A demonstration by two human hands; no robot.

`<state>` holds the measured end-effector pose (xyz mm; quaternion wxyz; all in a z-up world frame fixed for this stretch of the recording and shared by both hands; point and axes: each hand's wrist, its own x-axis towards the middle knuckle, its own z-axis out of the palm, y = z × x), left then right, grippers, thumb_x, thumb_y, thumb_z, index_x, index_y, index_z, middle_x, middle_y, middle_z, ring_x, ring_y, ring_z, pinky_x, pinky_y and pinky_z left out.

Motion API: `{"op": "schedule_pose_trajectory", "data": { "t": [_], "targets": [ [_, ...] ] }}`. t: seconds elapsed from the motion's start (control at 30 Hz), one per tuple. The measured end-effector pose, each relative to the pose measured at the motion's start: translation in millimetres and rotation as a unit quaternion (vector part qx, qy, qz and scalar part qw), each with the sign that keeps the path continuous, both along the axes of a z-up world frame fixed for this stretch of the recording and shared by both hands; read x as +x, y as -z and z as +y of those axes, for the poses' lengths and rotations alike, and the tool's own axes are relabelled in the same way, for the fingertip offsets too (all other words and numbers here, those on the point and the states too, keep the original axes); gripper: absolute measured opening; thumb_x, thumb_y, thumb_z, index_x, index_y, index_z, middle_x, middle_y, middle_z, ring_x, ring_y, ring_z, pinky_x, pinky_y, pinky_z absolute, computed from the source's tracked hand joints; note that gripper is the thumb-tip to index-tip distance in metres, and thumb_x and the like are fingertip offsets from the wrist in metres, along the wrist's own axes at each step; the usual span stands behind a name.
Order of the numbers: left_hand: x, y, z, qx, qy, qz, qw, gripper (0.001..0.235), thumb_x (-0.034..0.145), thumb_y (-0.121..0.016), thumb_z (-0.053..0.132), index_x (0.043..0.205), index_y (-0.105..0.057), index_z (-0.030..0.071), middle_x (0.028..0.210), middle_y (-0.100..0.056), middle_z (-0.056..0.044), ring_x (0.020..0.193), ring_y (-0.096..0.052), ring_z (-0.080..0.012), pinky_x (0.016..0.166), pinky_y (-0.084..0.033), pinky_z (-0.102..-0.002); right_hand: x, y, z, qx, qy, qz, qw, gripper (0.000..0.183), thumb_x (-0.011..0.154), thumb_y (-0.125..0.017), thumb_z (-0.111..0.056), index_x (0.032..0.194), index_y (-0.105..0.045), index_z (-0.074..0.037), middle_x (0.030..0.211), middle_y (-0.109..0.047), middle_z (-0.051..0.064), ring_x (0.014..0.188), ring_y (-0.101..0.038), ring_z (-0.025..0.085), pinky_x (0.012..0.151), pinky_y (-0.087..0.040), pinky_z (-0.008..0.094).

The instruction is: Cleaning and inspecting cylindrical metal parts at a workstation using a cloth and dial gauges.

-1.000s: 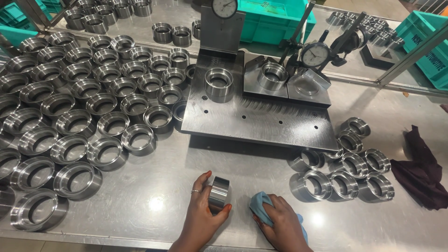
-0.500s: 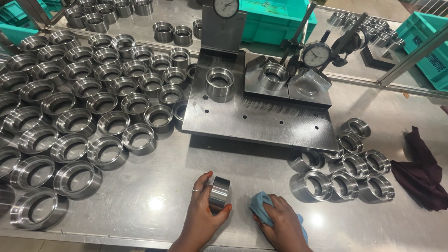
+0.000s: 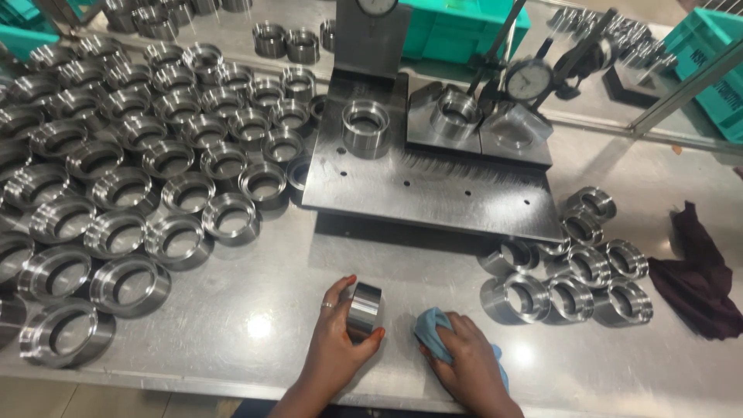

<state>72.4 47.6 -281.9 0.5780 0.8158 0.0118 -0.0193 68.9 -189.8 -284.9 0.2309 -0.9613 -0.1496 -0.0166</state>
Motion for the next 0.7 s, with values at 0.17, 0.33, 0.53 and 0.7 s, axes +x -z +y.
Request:
{"op": "schedule_pose_trajectory", "data": {
  "t": [0.17, 0.33, 0.53, 0.7],
  "targets": [
    [-20.1, 17.4, 6.5, 0.013, 0.023, -0.113, 0.993, 0.039, 0.069, -0.083, 0.007, 0.104, -0.071, 0.000, 0.153, -0.043, -0.015, 0.141, -0.047, -0.0349, 0.108, -0.048, -0.042, -13.2, 38.1, -23.5, 0.055, -0.002, -0.044, 0.998, 0.034, 0.075, -0.081, -0.016, 0.105, -0.076, -0.002, 0.112, -0.068, 0.018, 0.102, -0.066, 0.036, 0.086, -0.054, 0.042],
    [-70.9, 12.4, -7.6, -0.062, 0.119, -0.049, 0.990, 0.035, 0.075, -0.073, 0.003, 0.110, -0.069, 0.000, 0.158, -0.042, -0.015, 0.152, -0.041, -0.0323, 0.121, -0.041, -0.043, -67.8, 1.8, -1.3, 0.263, 0.127, -0.021, 0.956, 0.033, 0.098, -0.075, -0.017, 0.126, -0.065, -0.002, 0.120, -0.067, 0.017, 0.104, -0.067, 0.027, 0.089, -0.055, 0.036],
    [-76.0, -22.2, -24.1, -0.074, 0.177, -0.101, 0.976, 0.077, 0.077, -0.085, 0.012, 0.141, -0.048, -0.006, 0.165, -0.015, -0.021, 0.159, -0.012, -0.0424, 0.128, -0.027, -0.057, -59.9, 6.1, 26.8, 0.149, -0.254, -0.240, 0.925, 0.040, 0.090, -0.074, -0.027, 0.122, -0.058, -0.008, 0.137, -0.060, 0.014, 0.118, -0.062, 0.044, 0.100, -0.053, 0.056],
    [-79.2, -25.8, -31.8, -0.033, 0.174, -0.154, 0.972, 0.048, 0.068, -0.074, 0.000, 0.116, -0.070, 0.000, 0.172, -0.008, -0.020, 0.166, 0.004, -0.0439, 0.134, -0.022, -0.062, -44.3, 14.4, 30.6, 0.307, -0.032, -0.009, 0.951, 0.031, 0.090, -0.076, -0.018, 0.117, -0.069, -0.004, 0.119, -0.071, 0.011, 0.099, -0.072, 0.027, 0.082, -0.060, 0.036]
  ]
}}
